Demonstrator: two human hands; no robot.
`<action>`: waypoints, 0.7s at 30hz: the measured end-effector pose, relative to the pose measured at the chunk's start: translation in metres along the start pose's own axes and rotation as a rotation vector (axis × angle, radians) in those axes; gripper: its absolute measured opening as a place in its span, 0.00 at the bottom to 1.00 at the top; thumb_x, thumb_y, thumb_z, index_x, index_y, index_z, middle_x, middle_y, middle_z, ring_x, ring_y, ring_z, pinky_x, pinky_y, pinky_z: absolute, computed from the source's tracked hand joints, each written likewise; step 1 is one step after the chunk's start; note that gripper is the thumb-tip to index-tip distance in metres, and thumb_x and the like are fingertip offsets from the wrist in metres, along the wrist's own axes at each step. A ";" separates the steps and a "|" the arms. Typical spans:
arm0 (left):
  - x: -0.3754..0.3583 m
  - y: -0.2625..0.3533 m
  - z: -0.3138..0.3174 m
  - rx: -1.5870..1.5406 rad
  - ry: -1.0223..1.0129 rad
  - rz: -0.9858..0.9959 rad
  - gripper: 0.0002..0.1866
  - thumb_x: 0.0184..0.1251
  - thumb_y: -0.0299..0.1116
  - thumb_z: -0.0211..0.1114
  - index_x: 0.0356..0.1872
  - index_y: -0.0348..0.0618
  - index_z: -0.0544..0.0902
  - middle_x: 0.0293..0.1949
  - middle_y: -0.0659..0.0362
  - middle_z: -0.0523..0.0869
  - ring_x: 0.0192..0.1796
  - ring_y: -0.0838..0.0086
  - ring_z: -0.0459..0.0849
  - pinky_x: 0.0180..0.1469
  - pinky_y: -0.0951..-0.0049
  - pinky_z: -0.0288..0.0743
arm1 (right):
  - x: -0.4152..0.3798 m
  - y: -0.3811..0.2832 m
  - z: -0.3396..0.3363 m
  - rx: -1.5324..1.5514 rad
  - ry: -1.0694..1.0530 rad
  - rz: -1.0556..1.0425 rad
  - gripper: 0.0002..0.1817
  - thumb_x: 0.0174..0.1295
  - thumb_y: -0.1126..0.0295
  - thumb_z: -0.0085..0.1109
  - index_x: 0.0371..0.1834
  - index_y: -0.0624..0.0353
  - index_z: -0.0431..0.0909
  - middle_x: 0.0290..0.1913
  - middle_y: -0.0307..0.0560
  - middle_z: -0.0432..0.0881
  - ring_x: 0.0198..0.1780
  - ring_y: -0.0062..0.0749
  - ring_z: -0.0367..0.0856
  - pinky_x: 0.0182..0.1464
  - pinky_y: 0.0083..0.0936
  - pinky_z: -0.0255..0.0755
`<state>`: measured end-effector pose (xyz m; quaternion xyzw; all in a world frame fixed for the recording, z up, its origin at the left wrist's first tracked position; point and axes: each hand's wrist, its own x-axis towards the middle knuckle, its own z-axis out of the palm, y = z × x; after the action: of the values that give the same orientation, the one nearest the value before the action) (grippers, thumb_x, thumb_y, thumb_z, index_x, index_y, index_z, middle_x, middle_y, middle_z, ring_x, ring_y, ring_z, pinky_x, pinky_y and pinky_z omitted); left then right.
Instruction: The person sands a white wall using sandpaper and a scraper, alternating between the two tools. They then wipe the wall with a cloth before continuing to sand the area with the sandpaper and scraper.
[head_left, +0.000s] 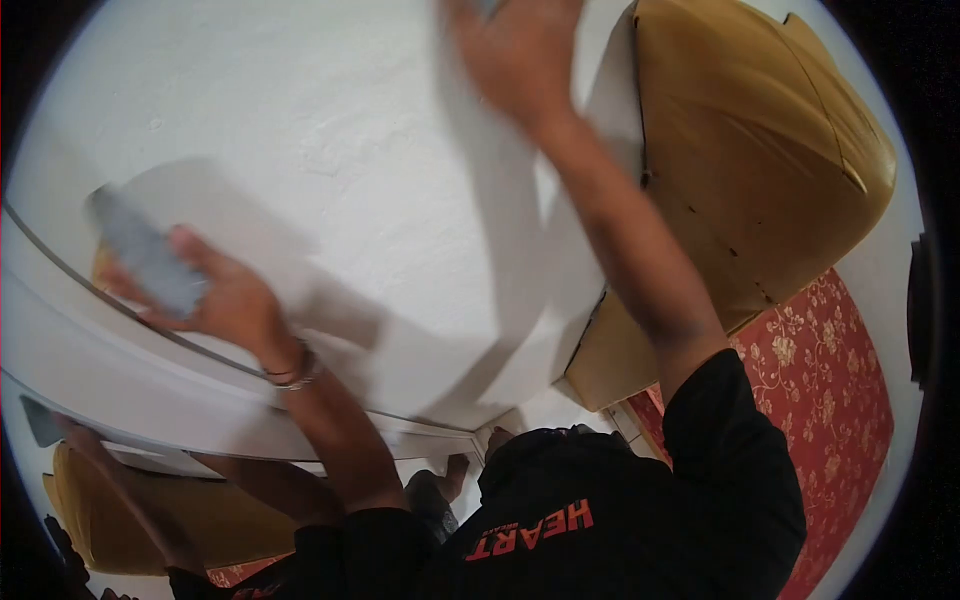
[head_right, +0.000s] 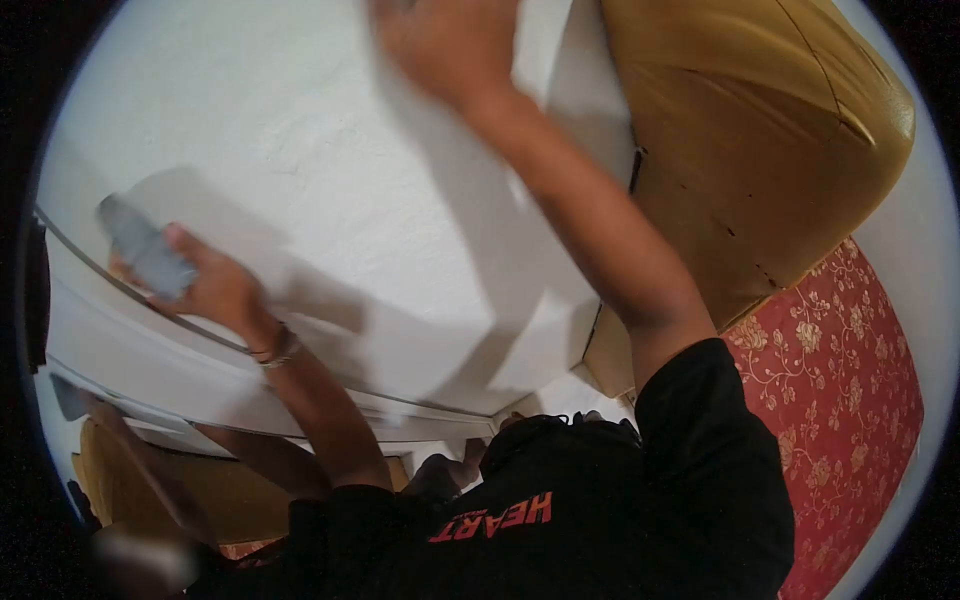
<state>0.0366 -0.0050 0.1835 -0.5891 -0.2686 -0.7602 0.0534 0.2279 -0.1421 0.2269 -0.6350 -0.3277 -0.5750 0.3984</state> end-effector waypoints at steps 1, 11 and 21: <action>-0.021 -0.026 0.007 0.246 -0.066 0.288 0.33 0.68 0.43 0.49 0.66 0.33 0.50 0.66 0.43 0.54 0.69 0.57 0.51 0.68 0.57 0.38 | -0.026 -0.015 -0.004 -0.033 -0.121 -0.175 0.29 0.53 0.58 0.52 0.61 0.44 0.62 0.67 0.49 0.57 0.69 0.40 0.50 0.67 0.48 0.39; -0.111 -0.059 -0.033 -0.204 -0.100 -0.302 0.24 0.71 0.38 0.47 0.52 0.19 0.65 0.54 0.40 0.71 0.51 0.63 0.72 0.55 0.68 0.64 | -0.087 0.028 -0.010 0.255 -0.062 0.036 0.29 0.53 0.57 0.57 0.61 0.32 0.64 0.67 0.51 0.56 0.69 0.45 0.52 0.65 0.54 0.37; -0.187 -0.124 -0.049 -0.001 -0.288 -0.358 0.20 0.70 0.32 0.47 0.52 0.22 0.65 0.51 0.40 0.73 0.49 0.57 0.74 0.54 0.65 0.67 | -0.313 0.035 -0.028 0.069 -0.491 -0.269 0.24 0.44 0.52 0.60 0.49 0.33 0.75 0.59 0.54 0.65 0.63 0.47 0.61 0.59 0.60 0.48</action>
<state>0.0016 0.0331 -0.0402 -0.6348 -0.3733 -0.6656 -0.1214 0.2068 -0.1696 -0.0877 -0.6922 -0.5151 -0.4403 0.2484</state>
